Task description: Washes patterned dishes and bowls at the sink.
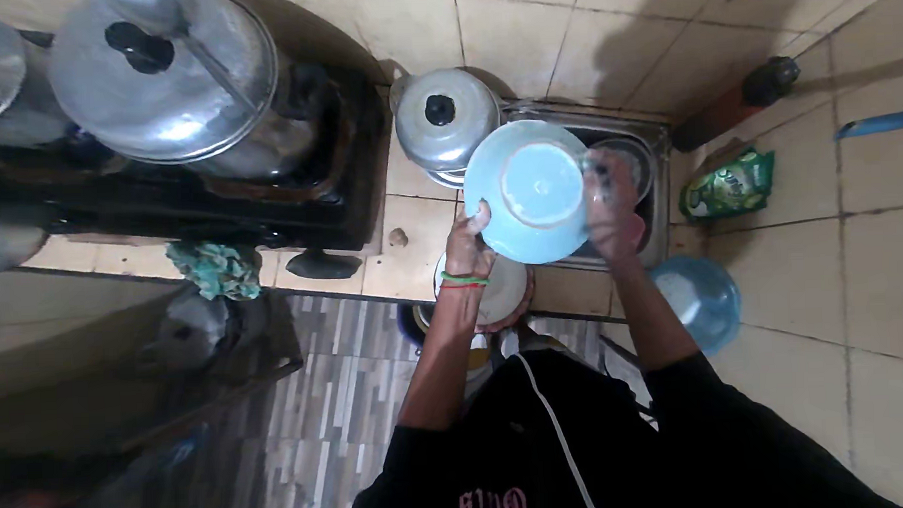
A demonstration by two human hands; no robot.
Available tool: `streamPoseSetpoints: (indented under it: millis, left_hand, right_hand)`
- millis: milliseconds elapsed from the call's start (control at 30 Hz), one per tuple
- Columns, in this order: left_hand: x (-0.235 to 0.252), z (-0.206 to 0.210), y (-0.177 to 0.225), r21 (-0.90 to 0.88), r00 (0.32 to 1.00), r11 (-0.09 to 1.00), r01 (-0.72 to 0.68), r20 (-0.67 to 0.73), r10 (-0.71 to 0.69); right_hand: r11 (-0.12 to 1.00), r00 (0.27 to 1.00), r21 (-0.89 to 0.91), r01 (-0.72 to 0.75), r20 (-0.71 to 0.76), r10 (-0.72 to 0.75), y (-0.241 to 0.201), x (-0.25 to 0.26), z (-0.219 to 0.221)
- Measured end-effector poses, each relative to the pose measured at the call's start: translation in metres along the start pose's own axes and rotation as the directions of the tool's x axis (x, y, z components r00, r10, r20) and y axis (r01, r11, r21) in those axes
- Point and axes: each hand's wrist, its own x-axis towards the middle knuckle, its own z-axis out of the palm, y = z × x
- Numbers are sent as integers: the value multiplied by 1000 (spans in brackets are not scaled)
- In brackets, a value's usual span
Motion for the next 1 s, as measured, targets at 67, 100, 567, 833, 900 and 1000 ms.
streamPoseSetpoints:
  millis: [67, 100, 567, 833, 900, 1000]
  left_hand:
    - [-5, -5, 0, 76, 1000, 997, -20, 7, 20]
    - [-7, -7, 0, 122, 1000, 992, -26, 7, 26]
    - [-82, -56, -40, 865, 883, 183, -467, 444, 155]
    - [-88, -123, -69, 776, 787, -139, -615, 615, -48]
    - [-89, -135, -73, 765, 780, -168, -622, 623, -53]
    - [-89, -146, -75, 771, 792, -182, -610, 601, -105]
  right_hand:
    - [986, 970, -68, -151, 181, 161, -16, 27, 4]
    - [992, 955, -89, -90, 276, 111, -25, 33, 10]
    - [215, 439, 395, -893, 663, 606, 7, -43, 61]
    - [396, 378, 135, -908, 672, 637, 30, -102, 63]
    - [377, 356, 124, -918, 673, 648, 34, -110, 68]
    - [354, 318, 92, -931, 683, 658, 38, -115, 73]
